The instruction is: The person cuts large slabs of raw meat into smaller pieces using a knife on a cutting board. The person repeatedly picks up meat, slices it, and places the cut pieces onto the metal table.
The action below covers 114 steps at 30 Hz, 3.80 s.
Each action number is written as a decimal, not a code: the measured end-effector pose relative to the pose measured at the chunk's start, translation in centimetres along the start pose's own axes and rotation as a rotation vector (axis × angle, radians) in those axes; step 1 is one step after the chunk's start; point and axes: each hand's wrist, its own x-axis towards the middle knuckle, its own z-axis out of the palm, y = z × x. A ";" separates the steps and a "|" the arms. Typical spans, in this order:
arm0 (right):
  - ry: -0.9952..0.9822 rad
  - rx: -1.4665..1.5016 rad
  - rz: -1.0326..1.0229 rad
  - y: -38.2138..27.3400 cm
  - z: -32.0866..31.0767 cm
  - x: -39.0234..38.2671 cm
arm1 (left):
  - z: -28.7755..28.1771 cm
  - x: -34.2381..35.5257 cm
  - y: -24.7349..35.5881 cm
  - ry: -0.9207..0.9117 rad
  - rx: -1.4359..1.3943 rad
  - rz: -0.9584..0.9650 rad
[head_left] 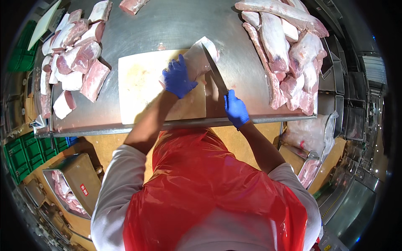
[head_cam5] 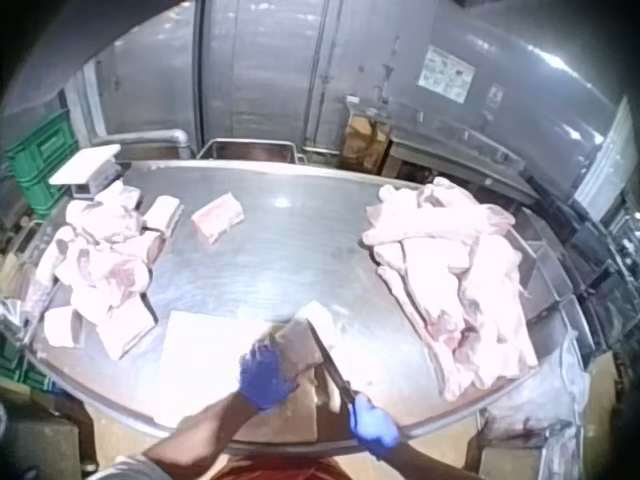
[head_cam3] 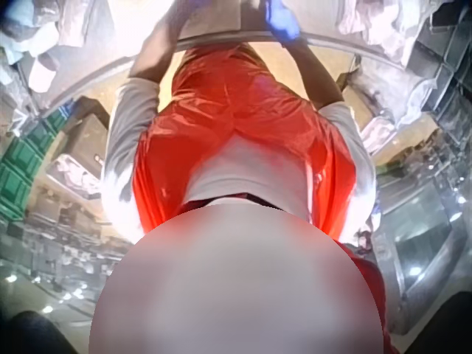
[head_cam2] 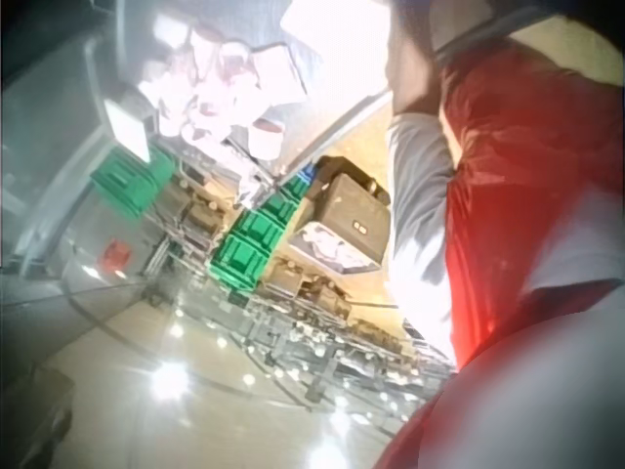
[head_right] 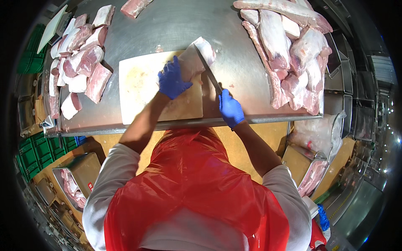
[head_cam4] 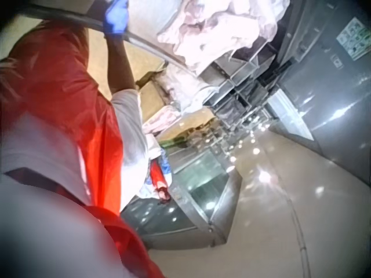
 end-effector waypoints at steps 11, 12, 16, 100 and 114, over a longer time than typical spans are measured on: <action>-0.072 -0.189 -0.083 0.2 1.1 -2.7 | -8.3 -0.1 -3.3 -0.504 -0.034 -0.022; -0.120 -0.081 -0.040 -0.1 1.1 -3.1 | -8.9 -1.7 -2.5 -0.497 0.039 -0.045; -0.254 0.096 0.110 -1.9 1.6 -3.6 | -8.3 -5.3 -2.5 -0.307 0.046 -0.102; -0.200 0.529 -0.073 -11.9 3.7 3.1 | -36.6 -48.5 -48.4 2.312 -1.368 -0.200; 0.138 0.377 0.122 -2.1 3.6 -4.3 | -4.8 -7.0 -26.2 -0.079 -0.599 -0.615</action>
